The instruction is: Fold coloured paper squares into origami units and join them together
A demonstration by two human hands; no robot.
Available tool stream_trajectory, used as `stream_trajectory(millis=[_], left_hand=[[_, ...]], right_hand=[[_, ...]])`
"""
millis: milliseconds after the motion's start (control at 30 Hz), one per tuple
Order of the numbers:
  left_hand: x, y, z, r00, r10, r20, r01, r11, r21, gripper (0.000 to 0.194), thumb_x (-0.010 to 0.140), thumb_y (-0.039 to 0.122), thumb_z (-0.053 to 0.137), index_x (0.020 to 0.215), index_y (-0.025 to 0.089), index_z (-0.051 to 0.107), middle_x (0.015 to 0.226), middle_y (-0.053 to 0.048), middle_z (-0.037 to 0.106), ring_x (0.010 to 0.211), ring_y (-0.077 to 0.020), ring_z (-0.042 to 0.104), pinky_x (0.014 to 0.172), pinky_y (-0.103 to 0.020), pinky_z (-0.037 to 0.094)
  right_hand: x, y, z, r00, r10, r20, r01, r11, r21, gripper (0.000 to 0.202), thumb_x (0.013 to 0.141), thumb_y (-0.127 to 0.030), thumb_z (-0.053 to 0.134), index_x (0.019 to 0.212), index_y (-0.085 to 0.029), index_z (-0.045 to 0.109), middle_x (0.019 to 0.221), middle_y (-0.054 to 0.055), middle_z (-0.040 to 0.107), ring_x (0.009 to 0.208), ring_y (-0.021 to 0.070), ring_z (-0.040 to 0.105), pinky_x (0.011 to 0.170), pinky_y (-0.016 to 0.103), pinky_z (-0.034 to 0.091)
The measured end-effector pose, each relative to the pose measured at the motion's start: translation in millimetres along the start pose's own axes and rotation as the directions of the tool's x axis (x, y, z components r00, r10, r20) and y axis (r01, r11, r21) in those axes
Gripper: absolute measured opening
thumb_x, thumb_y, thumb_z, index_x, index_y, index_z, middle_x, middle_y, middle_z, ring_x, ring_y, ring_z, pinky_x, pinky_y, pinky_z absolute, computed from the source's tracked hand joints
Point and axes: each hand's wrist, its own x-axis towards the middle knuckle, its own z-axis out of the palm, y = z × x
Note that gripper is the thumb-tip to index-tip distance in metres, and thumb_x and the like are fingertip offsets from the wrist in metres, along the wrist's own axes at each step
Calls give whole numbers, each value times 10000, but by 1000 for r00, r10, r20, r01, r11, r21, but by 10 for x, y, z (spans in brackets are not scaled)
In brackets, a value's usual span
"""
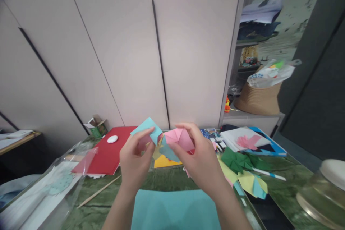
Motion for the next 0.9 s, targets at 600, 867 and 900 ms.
stream_trajectory(millis=[600,867,900], left_hand=[[-17,16,-28,997,34,69,-33,999,-23,525,817,119,557,1294,299,436,1228,-46,611,1040,-164,629,765,-227,553],[-51,-5,21,1000,-11,6,11,998,-69,553,821,169,566,1321,290,363,1329,-92,511,877,-133,654,650,-210,559],[-55,3,25,1000,-19,1,19,997,-79,563,819,170,567,1324,288,350,1340,-99,495,818,-117,649,615,-201,551]], right_hand=[[-39,-56,-59,998,-16,-63,12,998,-62,379,824,-220,578,1179,-326,497,931,-10,716,836,179,693,671,279,527],[-65,20,-16,940,-313,-133,268,922,-278,215,858,-199,544,1053,-288,556,953,12,707,766,172,696,602,255,523],[-63,22,-17,927,-355,-121,311,908,-279,204,868,-186,528,1043,-285,561,923,6,709,735,161,692,599,249,519]])
